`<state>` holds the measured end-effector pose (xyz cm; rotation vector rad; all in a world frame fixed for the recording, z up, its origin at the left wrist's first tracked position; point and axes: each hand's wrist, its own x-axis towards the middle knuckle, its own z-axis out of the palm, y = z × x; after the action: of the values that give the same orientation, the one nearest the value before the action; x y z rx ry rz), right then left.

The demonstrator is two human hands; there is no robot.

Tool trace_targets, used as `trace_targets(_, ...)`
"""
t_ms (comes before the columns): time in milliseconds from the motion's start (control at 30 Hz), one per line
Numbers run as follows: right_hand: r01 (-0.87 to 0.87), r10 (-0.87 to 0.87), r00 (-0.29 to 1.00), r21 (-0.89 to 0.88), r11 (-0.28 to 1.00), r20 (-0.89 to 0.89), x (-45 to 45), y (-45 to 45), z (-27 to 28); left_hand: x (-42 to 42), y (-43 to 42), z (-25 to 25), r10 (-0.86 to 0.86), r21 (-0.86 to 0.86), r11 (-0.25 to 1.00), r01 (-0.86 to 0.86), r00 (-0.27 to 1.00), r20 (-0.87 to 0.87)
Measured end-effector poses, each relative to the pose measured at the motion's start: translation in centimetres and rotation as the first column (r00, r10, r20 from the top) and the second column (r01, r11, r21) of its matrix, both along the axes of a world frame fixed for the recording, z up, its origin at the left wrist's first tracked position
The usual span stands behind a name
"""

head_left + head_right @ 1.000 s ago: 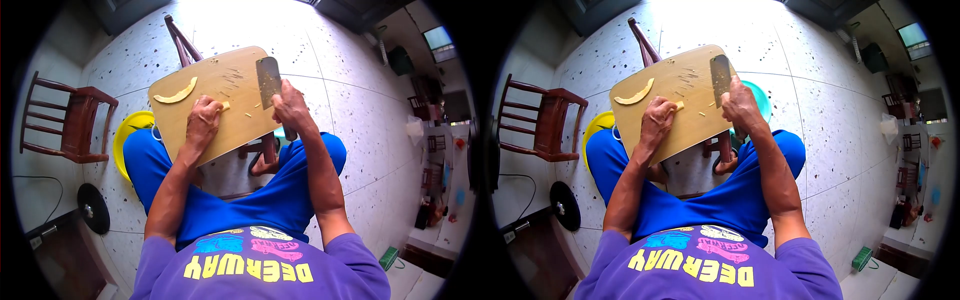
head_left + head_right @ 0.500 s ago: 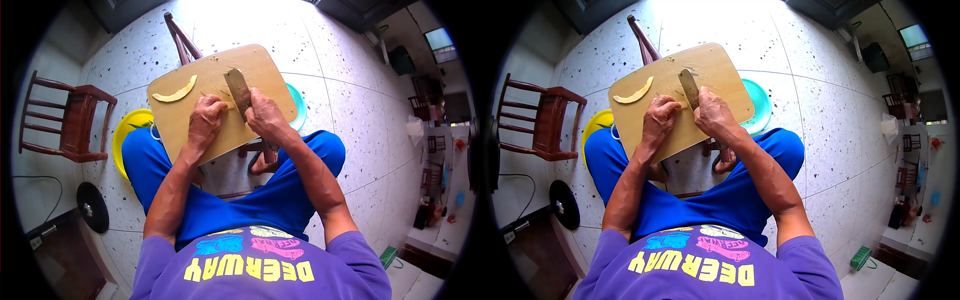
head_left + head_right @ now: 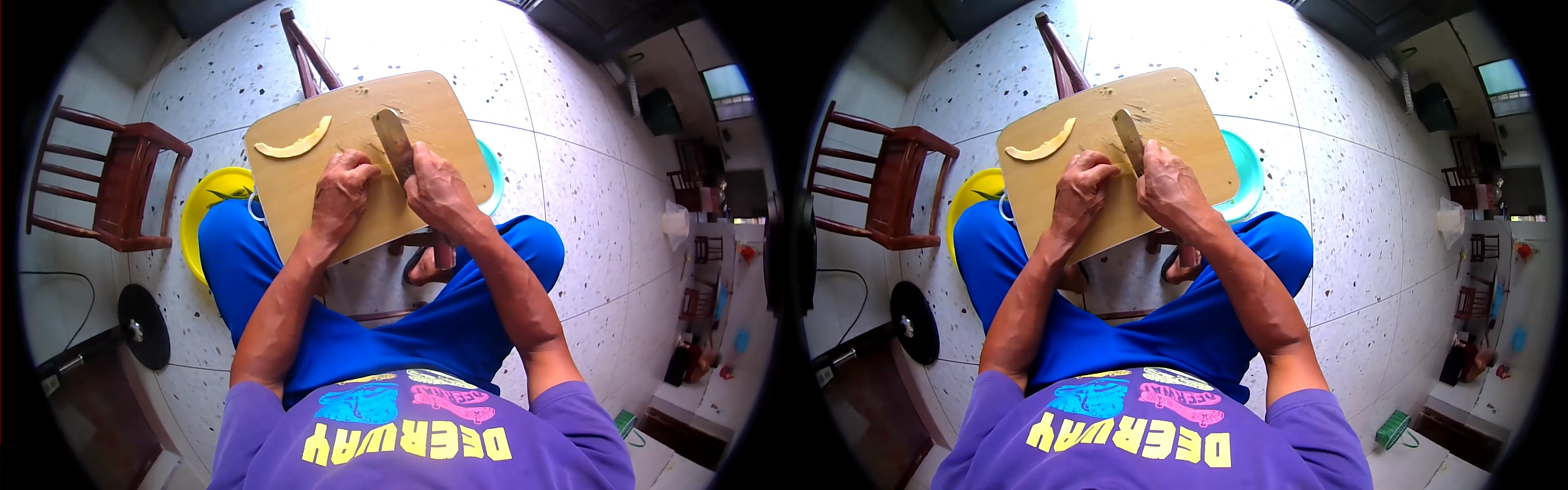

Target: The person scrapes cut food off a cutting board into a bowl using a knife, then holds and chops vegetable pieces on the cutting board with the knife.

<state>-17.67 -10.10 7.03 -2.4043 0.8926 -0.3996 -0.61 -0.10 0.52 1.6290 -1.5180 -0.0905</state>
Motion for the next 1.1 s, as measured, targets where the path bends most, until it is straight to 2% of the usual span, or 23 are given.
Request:
trace_targets(133,-0.026,0.028,0.998,-0.046,0.999,0.049,-0.2,0.4,0.0,0.1,0.0,-0.1,0.01,-0.013,1.0,-0.009,1.0,0.011)
trace_targets(333,-0.039,0.036,0.987,-0.016,0.999,-0.154,0.9,0.3,0.3,0.0,0.0,-0.1,0.013,0.0,1.0,-0.013,1.0,0.007)
trace_targets(433,0.011,-0.011,0.986,0.0,1.0,-0.168,2.5,0.6,0.6,-0.1,0.3,0.0,0.017,0.022,1.0,-0.017,1.0,0.017)
trace_targets(533,0.042,-0.044,0.994,-0.023,0.999,-0.103,3.4,-0.6,0.1,-0.1,0.5,0.0,0.018,0.014,1.0,-0.018,1.0,0.013)
trace_targets(633,0.09,-0.081,0.991,0.084,0.992,-0.105,2.7,-1.2,0.6,0.1,0.7,-0.3,0.011,-0.045,0.999,-0.01,0.999,0.036)
trace_targets(733,-0.007,0.009,0.999,-0.042,0.999,0.042,1.4,-0.6,-0.8,0.0,0.7,-0.2,0.018,-0.031,0.999,-0.018,1.0,0.021)
trace_targets(767,-0.003,0.004,0.999,-0.031,1.0,0.038,1.1,-0.5,-0.9,-0.1,0.7,-0.2,0.025,-0.019,1.0,-0.025,1.0,0.016)
trace_targets(1100,-0.055,0.052,0.991,-0.022,0.998,-0.125,1.2,0.2,0.4,0.0,0.6,-0.4,0.028,-0.041,0.999,-0.028,1.0,0.003)
